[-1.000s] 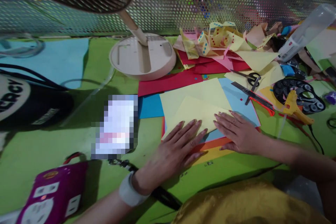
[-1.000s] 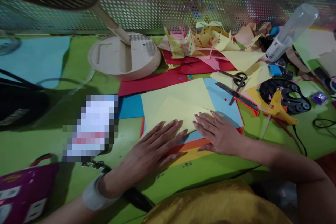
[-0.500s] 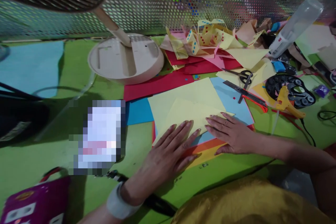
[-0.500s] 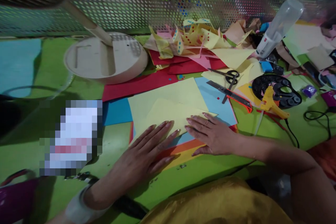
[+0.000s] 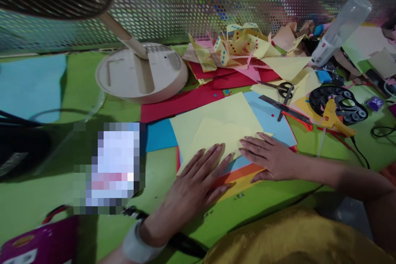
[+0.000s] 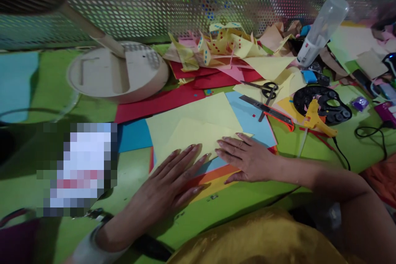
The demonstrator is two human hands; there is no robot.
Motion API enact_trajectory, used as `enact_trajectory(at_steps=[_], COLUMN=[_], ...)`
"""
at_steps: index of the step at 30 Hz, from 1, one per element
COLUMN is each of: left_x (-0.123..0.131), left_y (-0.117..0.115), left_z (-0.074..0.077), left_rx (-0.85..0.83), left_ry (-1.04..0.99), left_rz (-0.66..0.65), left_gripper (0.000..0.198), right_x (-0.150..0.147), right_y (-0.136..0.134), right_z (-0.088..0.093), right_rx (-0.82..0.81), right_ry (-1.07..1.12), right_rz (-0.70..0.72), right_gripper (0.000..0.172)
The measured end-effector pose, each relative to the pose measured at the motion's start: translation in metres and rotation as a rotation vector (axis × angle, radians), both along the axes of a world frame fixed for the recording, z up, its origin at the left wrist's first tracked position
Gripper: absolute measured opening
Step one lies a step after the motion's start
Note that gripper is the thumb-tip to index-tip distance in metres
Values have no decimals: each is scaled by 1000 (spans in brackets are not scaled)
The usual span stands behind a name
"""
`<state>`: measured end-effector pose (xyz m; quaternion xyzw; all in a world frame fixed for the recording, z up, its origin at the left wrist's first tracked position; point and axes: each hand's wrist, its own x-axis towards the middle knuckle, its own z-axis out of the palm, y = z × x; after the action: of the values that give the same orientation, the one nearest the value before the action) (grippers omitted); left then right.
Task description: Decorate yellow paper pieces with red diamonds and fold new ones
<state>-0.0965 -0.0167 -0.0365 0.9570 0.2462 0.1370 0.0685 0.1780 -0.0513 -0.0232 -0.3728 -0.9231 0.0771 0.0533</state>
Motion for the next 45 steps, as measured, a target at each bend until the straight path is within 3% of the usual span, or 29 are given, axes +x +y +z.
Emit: enact_trajectory(at_steps=[31, 39, 45], left_x=[0, -6, -24], left_y=[1, 6, 5], left_z=[2, 7, 11], left_rx=[15, 71, 37], left_ry=[40, 82, 104], left_rz=[9, -55, -72], left_gripper=[68, 70, 67], right_x=[4, 30, 56], right_y=[1, -2, -5], right_z=[-3, 4, 1], right_rx=[1, 3, 72], right_ry=[-6, -88, -117], right_rz=[-4, -57, -118], right_gripper=[69, 78, 78])
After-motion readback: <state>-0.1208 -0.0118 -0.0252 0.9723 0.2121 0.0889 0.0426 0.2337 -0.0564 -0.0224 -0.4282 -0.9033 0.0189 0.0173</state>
